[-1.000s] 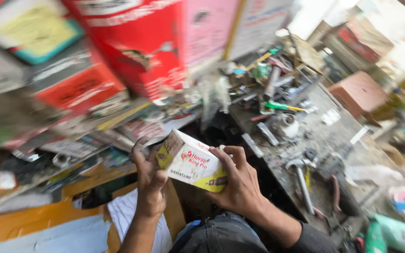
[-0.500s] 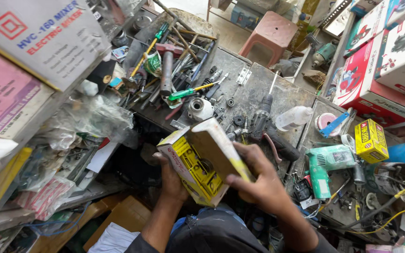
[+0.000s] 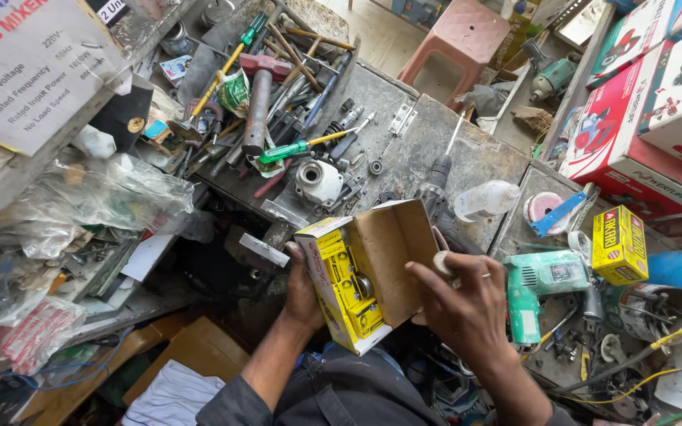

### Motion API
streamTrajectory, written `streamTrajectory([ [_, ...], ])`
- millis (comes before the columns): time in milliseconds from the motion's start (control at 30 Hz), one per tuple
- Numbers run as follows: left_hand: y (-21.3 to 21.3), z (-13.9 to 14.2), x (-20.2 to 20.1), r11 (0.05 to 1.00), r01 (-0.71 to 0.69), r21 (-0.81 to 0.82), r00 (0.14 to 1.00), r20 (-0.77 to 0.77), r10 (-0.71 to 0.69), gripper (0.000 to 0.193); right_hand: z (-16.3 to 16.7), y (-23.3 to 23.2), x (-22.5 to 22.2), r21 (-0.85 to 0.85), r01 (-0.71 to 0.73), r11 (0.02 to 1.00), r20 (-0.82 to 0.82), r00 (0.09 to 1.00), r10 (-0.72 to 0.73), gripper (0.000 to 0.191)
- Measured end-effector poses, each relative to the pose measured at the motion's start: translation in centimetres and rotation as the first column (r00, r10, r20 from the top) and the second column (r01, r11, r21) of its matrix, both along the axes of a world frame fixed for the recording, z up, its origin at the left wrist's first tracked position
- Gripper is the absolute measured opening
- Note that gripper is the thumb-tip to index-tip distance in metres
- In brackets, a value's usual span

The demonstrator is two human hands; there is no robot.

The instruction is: The person works at a cluttered repair workbench, disassembling a small machine housing and driving out its old bearing with a hammer and punch. They then retrieve a box of new bearings from a shelf, take one out, and press it into the housing by hand while tapping it into place.

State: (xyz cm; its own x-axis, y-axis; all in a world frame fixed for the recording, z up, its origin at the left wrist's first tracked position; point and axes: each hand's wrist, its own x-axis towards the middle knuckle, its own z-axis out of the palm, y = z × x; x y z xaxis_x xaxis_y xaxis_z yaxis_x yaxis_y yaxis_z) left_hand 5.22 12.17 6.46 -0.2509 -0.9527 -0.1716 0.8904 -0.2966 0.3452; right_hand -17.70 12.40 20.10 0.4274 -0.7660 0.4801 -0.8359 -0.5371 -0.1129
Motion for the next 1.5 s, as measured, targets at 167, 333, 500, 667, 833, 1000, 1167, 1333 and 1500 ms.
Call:
streamTrajectory([
  [167,-0.2,-0.3,-0.4,1.0,0.007,-0.011,1.0,-0.003,-0.007,0.091,1.1,0.1,2.4,0.029,-0.044,0.999,-0.177,0.983,0.049,0.042],
  [333,-0.6,0.1,-0.6,1.0,-0.004,0.008,0.995,-0.096,0.005,0.09,1.0,-1.4,1.8,0.113,0.057,0.992,-0.194,0.98,-0.035,0.04],
  [500,-1.0,0.7,-0.7,1.0,0.017,-0.011,0.999,-0.041,-0.017,0.089,-0.3,-2.6,1.4,0.31,-0.231,0.922,-0.025,0.968,0.25,0.049],
  [667,-1.1,0.5,-0.9,0.998,0.038,-0.044,0.999,-0.019,-0.039,0.089,-0.8,-3.0,1.7,0.391,-0.33,0.859,0.091,0.943,0.32,0.041],
  [833,-1.2,0.0,-1.3,0.997,0.069,-0.034,0.996,-0.054,-0.071,0.087,-1.1,-2.3,3.4,0.416,-0.374,0.829,0.074,0.923,0.379,0.052],
  [1000,-0.9,-0.4,-1.0,0.996,0.087,0.014,0.995,-0.041,-0.086,0.088,-1.7,-2.5,4.5,0.536,-0.408,0.739,0.115,0.902,0.416,0.045],
  [1167,-0.7,-0.9,-0.9,0.998,0.064,-0.022,0.992,-0.104,-0.066,0.086,-1.7,-2.3,4.2,0.549,-0.412,0.727,0.145,0.904,0.403,0.045],
  [1333,-0.6,-1.1,-0.9,0.998,0.058,0.017,0.996,-0.075,-0.057,0.087,-2.0,-1.4,4.3,0.514,-0.357,0.78,0.141,0.932,0.334,0.043],
  [1500,-0.4,-1.1,-1.1,0.998,0.05,0.035,0.997,-0.059,-0.048,0.085,-2.5,-1.5,3.9,0.485,-0.381,0.787,0.165,0.924,0.345,0.031],
])
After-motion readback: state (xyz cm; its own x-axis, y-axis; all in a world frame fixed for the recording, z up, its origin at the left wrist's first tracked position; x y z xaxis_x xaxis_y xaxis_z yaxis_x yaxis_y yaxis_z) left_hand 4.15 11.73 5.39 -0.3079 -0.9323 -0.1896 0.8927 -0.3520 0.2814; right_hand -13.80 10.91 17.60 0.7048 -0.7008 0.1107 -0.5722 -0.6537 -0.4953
